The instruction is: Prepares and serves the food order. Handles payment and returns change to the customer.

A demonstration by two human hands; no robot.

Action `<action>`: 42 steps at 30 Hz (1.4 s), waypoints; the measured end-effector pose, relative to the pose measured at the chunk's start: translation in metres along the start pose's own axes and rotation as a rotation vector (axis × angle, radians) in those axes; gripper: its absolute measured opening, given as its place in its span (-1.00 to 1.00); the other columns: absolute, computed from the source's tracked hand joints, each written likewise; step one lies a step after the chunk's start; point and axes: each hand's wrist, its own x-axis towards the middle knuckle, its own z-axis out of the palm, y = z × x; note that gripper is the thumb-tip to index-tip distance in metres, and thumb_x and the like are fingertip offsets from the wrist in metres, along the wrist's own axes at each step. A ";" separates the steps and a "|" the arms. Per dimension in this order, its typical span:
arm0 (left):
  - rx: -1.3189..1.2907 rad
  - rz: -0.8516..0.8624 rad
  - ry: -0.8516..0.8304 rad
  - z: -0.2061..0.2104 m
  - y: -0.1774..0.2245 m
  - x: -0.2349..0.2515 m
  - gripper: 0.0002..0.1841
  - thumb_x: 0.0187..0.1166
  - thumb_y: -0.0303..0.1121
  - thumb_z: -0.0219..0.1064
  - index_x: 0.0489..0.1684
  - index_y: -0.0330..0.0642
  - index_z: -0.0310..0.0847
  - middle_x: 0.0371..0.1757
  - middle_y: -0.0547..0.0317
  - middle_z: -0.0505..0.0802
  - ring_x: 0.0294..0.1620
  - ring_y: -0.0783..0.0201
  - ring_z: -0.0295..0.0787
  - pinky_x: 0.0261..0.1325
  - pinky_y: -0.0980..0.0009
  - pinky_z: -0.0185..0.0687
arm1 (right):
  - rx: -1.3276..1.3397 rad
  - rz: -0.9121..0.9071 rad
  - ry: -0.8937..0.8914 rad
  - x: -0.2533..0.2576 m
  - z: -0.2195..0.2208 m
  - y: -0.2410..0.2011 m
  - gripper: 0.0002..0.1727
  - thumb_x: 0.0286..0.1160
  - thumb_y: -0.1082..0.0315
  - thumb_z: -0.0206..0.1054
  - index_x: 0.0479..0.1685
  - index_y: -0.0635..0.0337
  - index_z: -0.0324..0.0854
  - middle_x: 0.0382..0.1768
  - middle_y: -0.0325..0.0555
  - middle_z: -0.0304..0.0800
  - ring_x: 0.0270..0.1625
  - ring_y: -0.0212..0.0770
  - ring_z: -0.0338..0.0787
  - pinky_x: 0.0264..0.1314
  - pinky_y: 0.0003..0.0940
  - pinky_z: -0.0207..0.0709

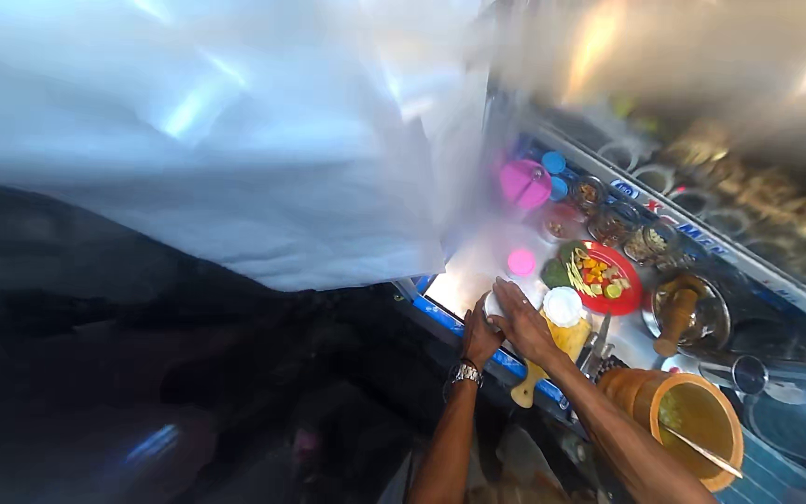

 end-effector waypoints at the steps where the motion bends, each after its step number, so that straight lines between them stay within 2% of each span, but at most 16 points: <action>1: -0.016 0.013 0.037 0.005 -0.001 0.001 -0.13 0.33 -0.26 0.51 0.69 -0.47 0.24 0.55 -0.29 0.62 0.64 -0.12 0.48 0.84 -0.02 0.01 | -0.020 -0.011 -0.028 -0.001 -0.002 0.001 -0.25 0.77 -0.09 0.11 0.85 0.07 0.18 0.87 -0.15 0.12 0.91 -0.09 0.04 0.91 -0.09 -0.02; 4: -0.051 0.008 0.062 0.005 0.001 0.005 -0.15 0.30 -0.29 0.54 0.66 -0.47 0.29 0.49 -0.28 0.66 0.59 -0.11 0.53 0.82 0.03 0.07 | 0.003 -0.066 -0.163 0.001 -0.018 0.007 -0.21 0.75 0.00 0.16 0.91 0.06 0.03 0.93 -0.10 -0.09 0.95 -0.06 -0.14 0.95 -0.09 -0.14; 7: -0.034 -0.046 0.022 0.005 -0.002 0.007 -0.09 0.24 -0.22 0.62 0.68 -0.37 0.29 0.49 -0.24 0.67 0.59 -0.09 0.52 0.80 0.08 0.15 | 0.069 -0.104 -0.146 -0.004 -0.013 0.019 -0.23 0.75 0.10 0.21 0.90 0.10 0.06 0.92 -0.09 -0.09 0.94 -0.09 -0.10 0.93 -0.11 -0.06; 10: -0.026 -0.037 0.051 0.009 -0.005 0.007 -0.11 0.23 -0.24 0.61 0.66 -0.36 0.32 0.46 -0.25 0.69 0.56 -0.12 0.54 0.76 0.06 0.21 | 0.019 -0.099 -0.125 -0.004 -0.013 0.016 -0.20 0.73 0.02 0.22 0.91 0.03 0.04 0.93 -0.12 -0.09 0.95 -0.12 -0.11 0.94 -0.04 -0.12; 12: -0.020 -0.023 0.070 0.009 -0.006 0.005 -0.14 0.26 -0.27 0.57 0.65 -0.42 0.32 0.49 -0.30 0.66 0.59 -0.17 0.51 0.77 0.05 0.16 | -0.081 -0.135 -0.099 0.001 -0.016 0.008 -0.19 0.68 -0.15 0.21 0.88 -0.04 0.15 0.89 -0.10 0.04 0.94 -0.08 -0.07 0.94 0.11 -0.23; 14: 0.003 -0.036 0.084 0.011 -0.006 0.003 -0.23 0.35 -0.23 0.52 0.56 -0.49 0.41 0.48 -0.37 0.65 0.60 -0.19 0.49 0.75 0.05 0.20 | -0.196 -0.273 -0.009 0.013 -0.006 0.007 -0.32 0.70 -0.25 0.10 0.72 -0.15 0.43 0.78 -0.14 0.31 0.87 -0.04 0.14 0.90 0.16 -0.10; 17: 0.029 -0.088 0.079 0.017 -0.009 0.000 -0.31 0.44 -0.24 0.49 0.48 -0.59 0.44 0.48 -0.46 0.61 0.63 -0.21 0.44 0.75 0.06 0.20 | -0.308 -0.512 0.013 0.032 0.016 0.017 -0.51 0.82 -0.08 -0.04 0.47 -0.22 0.67 0.57 -0.20 0.61 0.74 -0.04 0.40 0.83 0.15 0.06; 19: 0.069 -0.104 0.091 0.021 -0.010 0.003 -0.30 0.46 -0.22 0.47 0.48 -0.61 0.43 0.49 -0.50 0.60 0.64 -0.24 0.43 0.75 0.04 0.18 | -0.323 -0.556 0.057 0.038 0.021 0.020 -0.53 0.84 0.02 -0.09 0.34 -0.19 0.74 0.35 -0.24 0.76 0.58 -0.09 0.56 0.77 0.05 0.18; 28: -0.029 -0.144 0.209 0.041 -0.010 0.000 -0.42 0.68 -0.38 0.19 0.60 -0.64 0.28 0.58 -0.52 0.51 0.72 -0.23 0.33 0.83 0.10 0.03 | -0.297 -0.307 0.245 0.033 0.037 0.004 -0.53 0.84 0.07 -0.11 0.25 -0.12 0.77 0.27 -0.27 0.80 0.49 -0.16 0.62 0.70 -0.05 0.26; 31: -0.050 -0.146 0.189 0.036 -0.009 0.000 -0.40 0.68 -0.40 0.18 0.63 -0.68 0.22 0.63 -0.55 0.44 0.77 -0.25 0.25 0.86 0.13 -0.03 | -0.309 -0.238 0.173 0.036 0.036 0.001 -0.49 0.86 0.03 -0.17 0.34 -0.17 0.72 0.37 -0.27 0.76 0.59 -0.16 0.56 0.77 0.00 0.18; 34: -0.007 -0.043 0.145 0.025 -0.011 -0.006 -0.32 0.56 -0.36 0.34 0.57 -0.71 0.28 0.61 -0.58 0.46 0.75 -0.34 0.24 0.87 0.06 -0.08 | -0.283 -0.212 0.040 0.035 0.026 -0.003 -0.43 0.83 -0.06 -0.19 0.59 -0.20 0.56 0.58 -0.18 0.61 0.73 -0.04 0.41 0.83 0.19 -0.01; 36: 0.037 0.040 0.131 0.014 -0.015 -0.012 -0.29 0.49 -0.28 0.40 0.60 -0.57 0.35 0.61 -0.41 0.53 0.71 -0.26 0.35 0.83 -0.05 -0.01 | -0.199 -0.216 0.101 0.028 0.014 -0.014 -0.37 0.75 -0.15 -0.05 0.68 -0.12 0.48 0.68 -0.08 0.47 0.81 0.06 0.29 0.84 0.36 -0.15; 37: 0.025 0.055 0.143 0.005 -0.017 -0.015 -0.27 0.44 -0.31 0.43 0.64 -0.47 0.34 0.62 -0.29 0.55 0.68 -0.18 0.41 0.78 -0.06 0.12 | -0.097 -0.243 0.243 0.021 0.004 -0.026 -0.37 0.68 -0.14 0.09 0.60 -0.02 0.56 0.62 0.00 0.55 0.76 0.09 0.37 0.81 0.35 -0.04; 39: -0.090 0.020 0.301 -0.018 -0.016 -0.030 -0.32 0.38 -0.53 0.40 0.61 -0.41 0.36 0.51 -0.27 0.65 0.52 -0.14 0.59 0.60 -0.07 0.45 | 0.272 -0.352 0.624 0.003 -0.031 -0.073 -0.51 0.47 0.02 0.44 0.23 0.18 0.75 0.28 0.05 0.77 0.45 -0.03 0.66 0.58 -0.01 0.45; 41: -0.189 -0.001 0.609 -0.048 -0.004 -0.049 -0.48 0.47 -0.58 0.27 0.48 -0.51 0.44 0.30 -0.36 0.74 0.27 -0.11 0.76 0.34 -0.02 0.68 | 0.636 -0.481 0.787 -0.012 -0.073 -0.132 -0.55 0.29 0.15 0.65 0.09 0.14 0.65 0.16 -0.13 0.70 0.30 -0.32 0.69 0.37 -0.36 0.65; 42: -0.235 0.010 0.755 -0.067 0.008 -0.058 -0.54 0.54 -0.55 0.23 0.43 -0.57 0.45 0.25 -0.39 0.75 0.23 -0.08 0.76 0.32 0.04 0.68 | 0.737 -0.511 0.794 -0.016 -0.087 -0.157 -0.50 0.22 0.18 0.69 0.12 0.10 0.61 0.18 -0.18 0.67 0.29 -0.37 0.69 0.31 -0.40 0.69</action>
